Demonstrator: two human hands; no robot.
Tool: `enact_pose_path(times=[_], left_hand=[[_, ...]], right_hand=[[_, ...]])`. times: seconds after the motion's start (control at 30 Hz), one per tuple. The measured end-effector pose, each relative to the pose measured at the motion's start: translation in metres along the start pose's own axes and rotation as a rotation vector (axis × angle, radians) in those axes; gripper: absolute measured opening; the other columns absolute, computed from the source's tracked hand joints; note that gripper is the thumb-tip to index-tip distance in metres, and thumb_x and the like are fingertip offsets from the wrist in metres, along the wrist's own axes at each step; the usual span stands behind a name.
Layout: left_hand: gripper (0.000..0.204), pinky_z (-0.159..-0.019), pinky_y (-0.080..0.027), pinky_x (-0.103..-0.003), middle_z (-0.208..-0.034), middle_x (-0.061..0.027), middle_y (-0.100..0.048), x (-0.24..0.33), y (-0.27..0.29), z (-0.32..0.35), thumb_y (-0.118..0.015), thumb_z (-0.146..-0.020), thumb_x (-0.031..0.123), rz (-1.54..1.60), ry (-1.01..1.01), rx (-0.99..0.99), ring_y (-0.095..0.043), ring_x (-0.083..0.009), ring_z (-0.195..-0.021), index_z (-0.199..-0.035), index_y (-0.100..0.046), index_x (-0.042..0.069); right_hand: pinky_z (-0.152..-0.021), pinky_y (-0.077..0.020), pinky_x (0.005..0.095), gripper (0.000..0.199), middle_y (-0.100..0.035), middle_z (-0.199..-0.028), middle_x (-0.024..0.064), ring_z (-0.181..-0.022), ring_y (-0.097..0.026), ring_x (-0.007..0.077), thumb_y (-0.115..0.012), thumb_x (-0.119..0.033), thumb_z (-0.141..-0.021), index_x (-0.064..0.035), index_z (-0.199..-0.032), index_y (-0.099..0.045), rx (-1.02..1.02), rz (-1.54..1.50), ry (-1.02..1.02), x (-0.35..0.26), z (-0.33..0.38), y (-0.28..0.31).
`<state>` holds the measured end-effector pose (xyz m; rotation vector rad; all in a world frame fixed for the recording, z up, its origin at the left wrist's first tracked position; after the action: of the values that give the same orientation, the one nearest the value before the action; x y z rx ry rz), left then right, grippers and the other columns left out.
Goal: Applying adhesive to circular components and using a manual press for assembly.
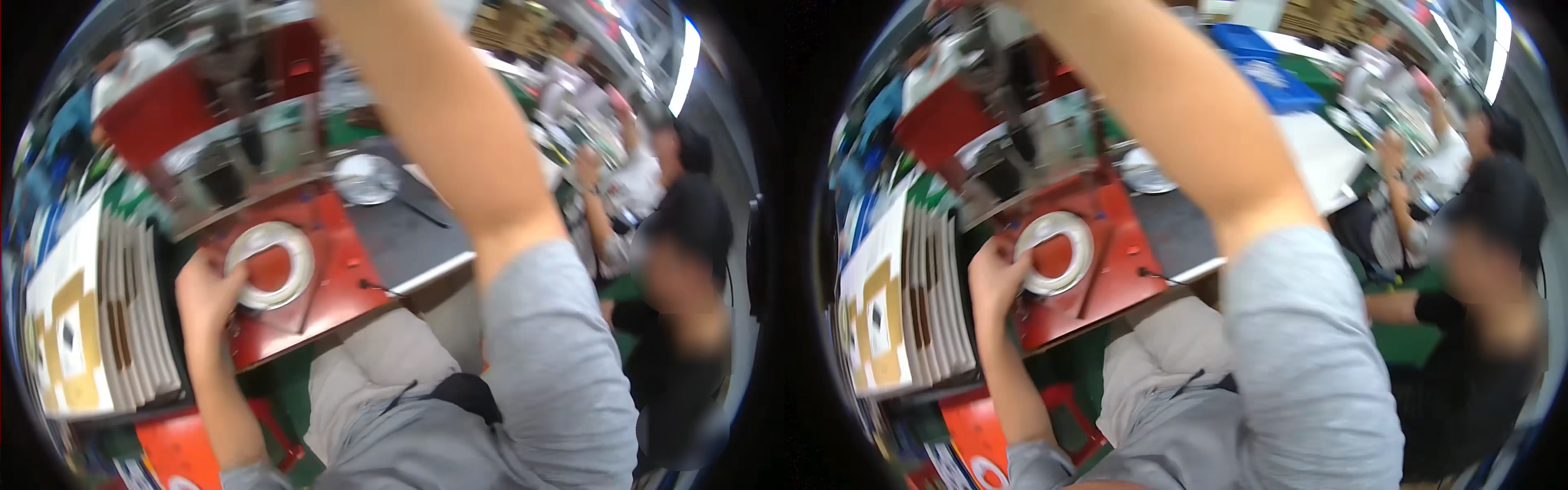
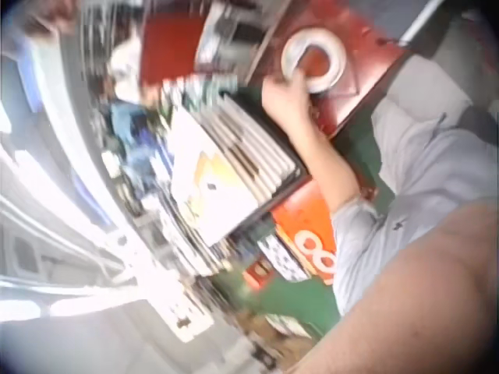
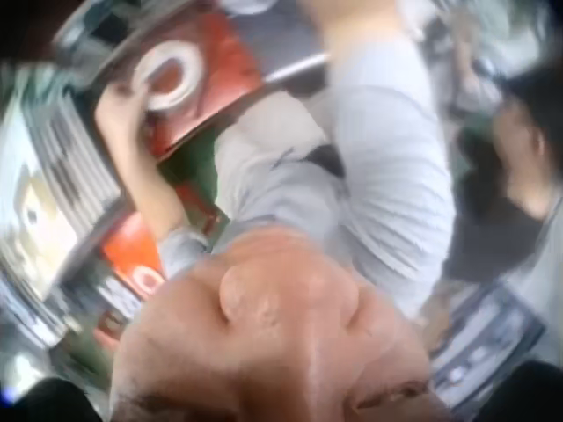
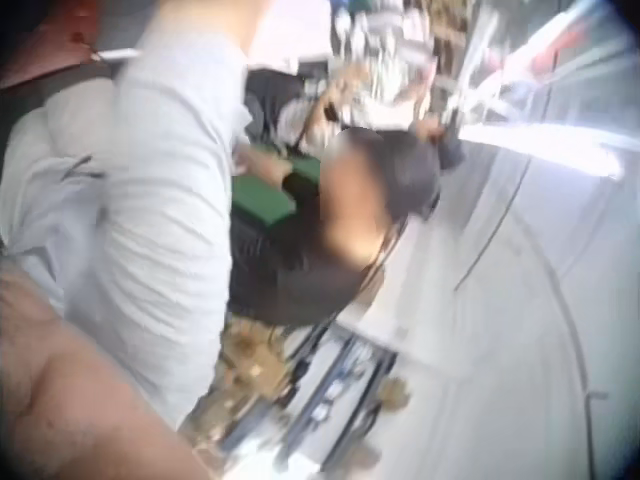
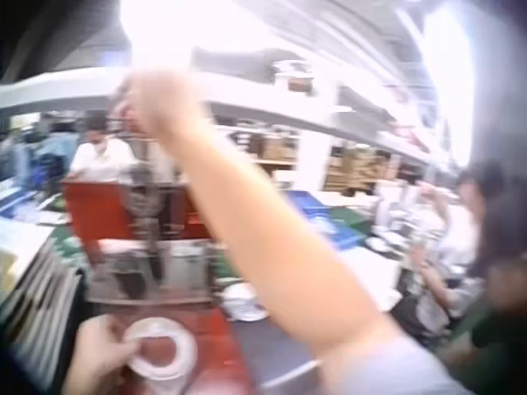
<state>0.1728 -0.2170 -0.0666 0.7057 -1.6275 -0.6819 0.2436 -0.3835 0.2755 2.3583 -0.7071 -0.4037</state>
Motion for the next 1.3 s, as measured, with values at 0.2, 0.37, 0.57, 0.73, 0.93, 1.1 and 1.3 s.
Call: enact_pose_path(times=[0.2, 0.37, 0.57, 0.73, 0.93, 1.1, 1.3], left_hand=[[0.026, -0.054, -0.037, -0.021, -0.077, 0.0022, -0.064, -0.048, -0.007, 0.004, -0.074, -0.095, 0.023, 0.534, 0.137, -0.306, -0.053, -0.0047, -0.062, -0.106, -0.068, 0.001], [0.033, -0.059, -0.039, -0.019, -0.100, 0.0015, -0.067, -0.038, -0.008, 0.055, -0.069, -0.100, 0.018, 0.956, 0.114, -0.283, -0.058, -0.0037, -0.076, -0.127, -0.061, 0.001], [0.058, -0.101, -0.047, -0.031, -0.124, -0.0141, -0.056, -0.084, 0.001, 0.122, -0.075, -0.098, 0.031, 1.123, 0.037, -0.096, -0.057, -0.0200, -0.115, -0.133, -0.051, -0.007], [0.056, -0.079, -0.048, -0.027, -0.106, -0.0127, -0.059, -0.029, -0.041, 0.158, -0.077, -0.096, 0.036, 1.128, 0.036, -0.056, -0.057, -0.0172, -0.094, -0.125, -0.054, -0.005], [0.065, -0.054, -0.044, -0.022, -0.097, -0.0101, -0.064, 0.031, -0.103, 0.155, -0.082, -0.092, 0.044, 1.103, -0.005, -0.258, -0.059, -0.0108, -0.070, -0.125, -0.054, -0.004], [0.027, -0.072, -0.052, -0.024, -0.098, -0.0072, -0.067, 0.074, -0.133, 0.164, -0.077, -0.094, 0.007, 1.028, -0.046, -0.543, -0.063, -0.0114, -0.080, -0.115, -0.060, -0.002], [0.015, -0.080, -0.053, -0.023, -0.098, -0.0036, -0.069, 0.045, -0.158, 0.183, -0.072, -0.095, -0.005, 0.954, 0.111, -0.670, -0.065, -0.0083, -0.087, -0.108, -0.065, -0.003]], right_hand=[[-0.067, -0.0468, 0.0305, 0.042, -0.074, -0.091, 0.0084, -0.078, -0.066, 0.0171, -0.051, -0.042, -0.108, -0.0091, -0.099, -0.075, -0.166, -0.604, -0.688, 0.090, 0.007, -0.071], [-0.081, -0.0545, 0.0374, 0.031, -0.078, -0.097, -0.0077, -0.096, -0.073, 0.0163, -0.054, -0.041, -0.098, -0.0270, -0.107, -0.081, -0.172, 0.271, -0.484, 0.075, 0.047, -0.026], [-0.054, -0.0499, 0.0404, 0.011, -0.061, -0.068, 0.0082, -0.060, -0.064, 0.0287, -0.075, -0.017, -0.087, -0.0110, -0.090, -0.067, 0.613, -0.151, -0.227, -0.090, 0.295, -0.022], [-0.066, -0.0515, 0.0338, 0.037, -0.067, -0.090, 0.0082, -0.076, -0.066, 0.0166, -0.070, -0.028, -0.102, -0.0040, -0.125, -0.053, -0.020, -0.984, -0.920, -0.109, 0.431, -0.104], [-0.063, -0.0423, 0.0208, 0.026, -0.061, -0.098, -0.0024, -0.078, -0.053, 0.0020, -0.060, -0.022, -0.109, -0.0052, -0.129, -0.058, 0.376, -1.350, -1.080, -0.094, 0.485, -0.098], [-0.048, -0.0348, 0.0200, 0.032, -0.064, -0.086, -0.0010, -0.061, -0.051, 0.0045, -0.050, -0.025, -0.107, -0.0026, -0.121, -0.067, 0.757, -1.114, -1.162, -0.023, 0.532, 0.010], [-0.049, -0.0396, 0.0266, 0.036, -0.065, -0.074, 0.0116, -0.054, -0.053, 0.0114, -0.057, -0.035, -0.106, 0.0002, -0.099, -0.063, 1.124, -0.540, -1.337, 0.116, 0.609, 0.087]])
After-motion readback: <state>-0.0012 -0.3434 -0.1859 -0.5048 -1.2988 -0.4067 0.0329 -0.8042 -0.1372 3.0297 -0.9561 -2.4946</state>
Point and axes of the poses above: each hand's wrist, its own z-axis away from the middle knuckle, its own y-axis out of the back of the hand, x = y × z, the point moved 8 cm from there along -z, towards the middle knuckle
